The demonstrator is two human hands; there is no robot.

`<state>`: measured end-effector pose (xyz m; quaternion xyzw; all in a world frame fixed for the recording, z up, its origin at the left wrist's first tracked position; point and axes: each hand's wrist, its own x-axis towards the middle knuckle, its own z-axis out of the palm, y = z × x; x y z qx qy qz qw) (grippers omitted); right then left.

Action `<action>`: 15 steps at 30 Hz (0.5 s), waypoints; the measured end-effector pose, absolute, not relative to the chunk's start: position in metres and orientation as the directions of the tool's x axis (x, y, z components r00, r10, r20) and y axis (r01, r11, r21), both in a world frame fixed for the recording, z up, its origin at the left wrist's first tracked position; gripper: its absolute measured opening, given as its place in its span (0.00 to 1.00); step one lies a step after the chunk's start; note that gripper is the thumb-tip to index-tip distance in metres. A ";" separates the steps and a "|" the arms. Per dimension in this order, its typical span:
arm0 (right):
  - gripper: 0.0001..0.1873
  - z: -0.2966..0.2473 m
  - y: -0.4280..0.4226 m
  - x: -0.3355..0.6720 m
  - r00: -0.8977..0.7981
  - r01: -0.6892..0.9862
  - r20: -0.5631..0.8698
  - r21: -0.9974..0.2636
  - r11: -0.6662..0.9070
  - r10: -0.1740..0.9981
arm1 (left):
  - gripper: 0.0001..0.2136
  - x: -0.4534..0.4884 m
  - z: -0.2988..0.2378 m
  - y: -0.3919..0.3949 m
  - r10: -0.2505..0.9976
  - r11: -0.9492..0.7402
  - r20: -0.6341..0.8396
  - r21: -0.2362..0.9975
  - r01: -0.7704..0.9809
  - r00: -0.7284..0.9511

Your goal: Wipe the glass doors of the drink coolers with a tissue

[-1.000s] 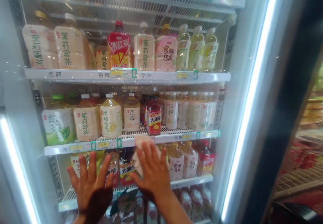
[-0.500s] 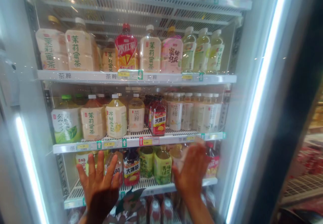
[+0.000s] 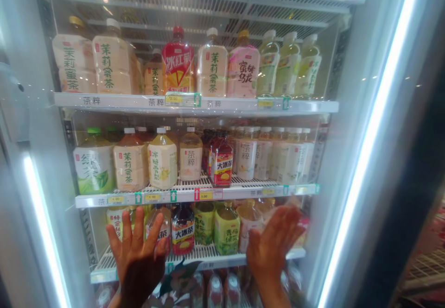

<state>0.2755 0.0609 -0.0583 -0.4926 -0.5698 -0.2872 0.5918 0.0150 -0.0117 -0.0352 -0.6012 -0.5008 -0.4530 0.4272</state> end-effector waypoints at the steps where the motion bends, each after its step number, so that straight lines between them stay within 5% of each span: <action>1: 0.38 -0.057 0.061 0.274 0.273 0.877 0.937 -0.336 0.343 0.217 | 0.39 0.015 -0.035 -0.012 0.214 -0.127 0.972 -0.068 0.990 0.094; 3: 0.39 -0.058 0.055 0.245 0.294 0.867 0.933 -0.352 0.353 0.208 | 0.39 0.014 -0.034 -0.012 0.210 -0.119 0.972 -0.079 0.990 0.103; 7: 0.48 -0.072 0.038 0.175 -0.197 0.883 0.961 0.088 0.460 0.195 | 0.39 0.013 -0.035 -0.010 0.194 -0.099 0.974 -0.099 0.990 0.116; 9: 0.48 -0.075 0.041 0.188 -0.275 0.872 0.941 0.156 0.464 0.199 | 0.39 0.013 -0.036 -0.010 0.198 -0.094 0.973 -0.097 0.991 0.114; 15: 0.39 -0.055 0.063 0.280 0.265 0.884 0.944 -0.320 0.341 0.198 | 0.38 0.015 -0.035 -0.012 0.213 -0.133 0.971 -0.078 0.988 0.105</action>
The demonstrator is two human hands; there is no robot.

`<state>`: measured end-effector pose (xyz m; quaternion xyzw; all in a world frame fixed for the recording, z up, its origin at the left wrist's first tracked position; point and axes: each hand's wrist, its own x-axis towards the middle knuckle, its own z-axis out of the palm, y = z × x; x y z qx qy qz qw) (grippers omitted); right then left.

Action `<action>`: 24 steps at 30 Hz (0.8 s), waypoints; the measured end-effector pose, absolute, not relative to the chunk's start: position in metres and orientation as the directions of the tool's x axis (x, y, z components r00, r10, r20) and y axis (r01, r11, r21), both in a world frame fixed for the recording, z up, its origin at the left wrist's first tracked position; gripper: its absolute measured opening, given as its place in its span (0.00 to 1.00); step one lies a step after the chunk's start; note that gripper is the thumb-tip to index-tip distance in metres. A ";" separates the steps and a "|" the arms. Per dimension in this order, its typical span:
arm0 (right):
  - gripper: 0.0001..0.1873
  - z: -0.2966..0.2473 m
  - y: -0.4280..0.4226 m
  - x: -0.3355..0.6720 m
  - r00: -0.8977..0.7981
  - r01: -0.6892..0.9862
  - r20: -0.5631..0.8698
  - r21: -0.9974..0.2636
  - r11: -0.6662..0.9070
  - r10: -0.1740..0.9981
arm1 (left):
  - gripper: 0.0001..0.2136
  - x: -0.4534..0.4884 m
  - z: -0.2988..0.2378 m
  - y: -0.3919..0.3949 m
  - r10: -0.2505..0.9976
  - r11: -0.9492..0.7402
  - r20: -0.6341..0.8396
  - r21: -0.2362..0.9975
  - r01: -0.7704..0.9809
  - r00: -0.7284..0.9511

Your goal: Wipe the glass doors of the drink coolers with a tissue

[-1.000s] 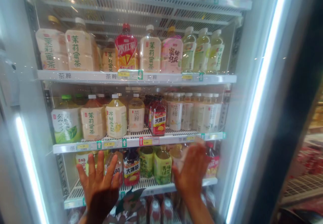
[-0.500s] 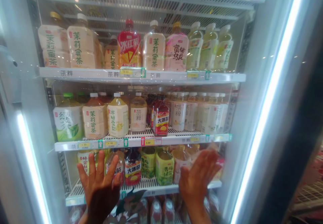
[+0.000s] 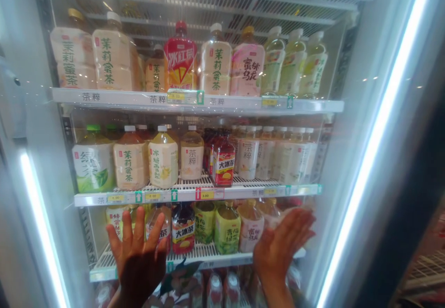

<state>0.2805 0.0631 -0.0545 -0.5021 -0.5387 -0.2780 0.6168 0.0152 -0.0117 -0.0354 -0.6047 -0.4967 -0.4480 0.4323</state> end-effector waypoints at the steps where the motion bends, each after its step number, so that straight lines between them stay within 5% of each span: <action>1: 0.39 -0.053 0.061 0.271 0.290 0.877 0.937 -0.342 0.339 0.197 | 0.38 0.016 -0.035 -0.012 0.208 -0.137 0.973 -0.072 0.988 0.100; 3: 0.42 -0.058 0.051 0.234 0.176 0.900 0.959 -0.248 0.357 0.223 | 0.37 0.016 -0.033 -0.012 0.203 -0.145 0.975 -0.063 0.987 0.092; 7: 0.50 -0.068 0.035 0.178 -0.262 0.874 0.942 0.140 0.465 0.208 | 0.39 0.016 -0.032 -0.013 0.184 -0.141 0.978 -0.075 0.987 0.101; 9: 0.48 -0.054 0.037 0.187 -0.258 0.878 0.944 0.142 0.457 0.204 | 0.38 0.016 -0.034 -0.013 0.179 -0.140 0.979 -0.074 0.987 0.099; 14: 0.42 0.009 0.046 0.219 0.083 0.889 0.972 -0.172 0.424 0.220 | 0.35 0.018 -0.035 -0.010 0.155 -0.166 0.985 -0.048 0.985 0.074; 20: 0.50 -0.101 0.021 0.169 -0.340 0.876 0.919 0.231 0.423 0.201 | 0.30 0.003 -0.061 -0.014 0.191 -0.208 0.980 -0.022 0.978 0.063; 24: 0.56 -0.140 0.018 0.143 -0.322 0.889 0.918 0.208 0.408 0.233 | 0.31 -0.027 -0.104 -0.027 0.303 -0.169 0.940 -0.112 0.979 0.159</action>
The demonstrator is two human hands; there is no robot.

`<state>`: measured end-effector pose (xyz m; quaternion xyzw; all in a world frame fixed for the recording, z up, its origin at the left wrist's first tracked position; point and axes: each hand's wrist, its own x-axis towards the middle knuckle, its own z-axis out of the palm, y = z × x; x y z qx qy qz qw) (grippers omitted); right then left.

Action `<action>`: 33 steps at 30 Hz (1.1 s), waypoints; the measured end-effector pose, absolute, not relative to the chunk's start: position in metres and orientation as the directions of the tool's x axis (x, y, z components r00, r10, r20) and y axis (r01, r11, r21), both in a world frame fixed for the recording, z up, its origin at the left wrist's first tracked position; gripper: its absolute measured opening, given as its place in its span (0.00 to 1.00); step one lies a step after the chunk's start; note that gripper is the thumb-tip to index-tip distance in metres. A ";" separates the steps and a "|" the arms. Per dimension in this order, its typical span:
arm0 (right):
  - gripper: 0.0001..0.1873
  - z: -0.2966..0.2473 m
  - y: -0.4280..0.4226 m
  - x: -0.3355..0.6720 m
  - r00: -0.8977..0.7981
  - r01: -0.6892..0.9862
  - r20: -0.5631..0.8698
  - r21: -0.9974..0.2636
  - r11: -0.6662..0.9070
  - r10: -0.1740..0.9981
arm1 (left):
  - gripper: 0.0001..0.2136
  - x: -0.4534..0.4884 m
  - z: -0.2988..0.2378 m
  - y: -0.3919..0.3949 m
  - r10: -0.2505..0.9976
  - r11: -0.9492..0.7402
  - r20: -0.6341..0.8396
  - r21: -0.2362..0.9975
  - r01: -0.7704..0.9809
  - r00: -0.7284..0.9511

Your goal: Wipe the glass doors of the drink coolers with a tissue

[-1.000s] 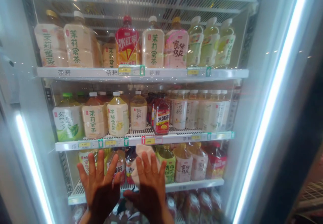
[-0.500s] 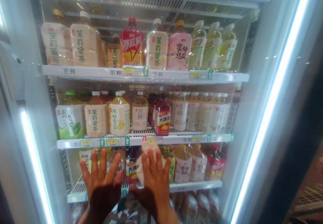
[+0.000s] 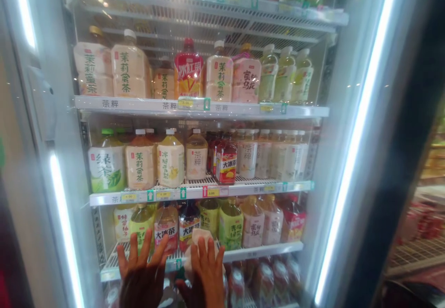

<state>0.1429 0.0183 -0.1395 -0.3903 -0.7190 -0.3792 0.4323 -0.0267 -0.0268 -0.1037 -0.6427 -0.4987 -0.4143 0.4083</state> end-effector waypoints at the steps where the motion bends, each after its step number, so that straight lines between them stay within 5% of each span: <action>1: 0.54 -0.127 0.021 0.137 -0.287 0.896 0.931 0.176 0.409 0.227 | 0.33 -0.032 -0.113 -0.029 0.306 -0.161 0.942 -0.095 0.982 0.141; 5: 0.48 -0.076 0.034 0.118 -0.182 0.898 0.963 0.081 0.433 0.198 | 0.34 -0.042 -0.136 -0.030 0.261 -0.111 0.958 -0.093 0.989 0.119; 12: 0.44 -0.170 0.010 0.125 -0.358 0.869 0.907 0.236 0.436 0.222 | 0.30 -0.036 -0.138 -0.025 0.222 -0.173 0.973 -0.020 0.985 0.059; 19: 0.49 -0.070 0.027 0.103 -0.255 0.876 0.943 0.132 0.464 0.214 | 0.29 -0.036 -0.142 -0.026 0.208 -0.197 0.976 -0.020 0.980 0.061; 26: 0.47 -0.184 0.010 0.125 -0.321 0.877 0.916 0.192 0.440 0.240 | 0.30 -0.040 -0.148 -0.022 0.242 -0.212 0.970 0.024 0.977 0.029; 33: 0.45 -0.103 0.036 0.125 -0.184 0.913 0.955 0.078 0.400 0.233 | 0.37 -0.030 -0.147 -0.031 0.281 -0.172 0.959 0.029 0.985 0.021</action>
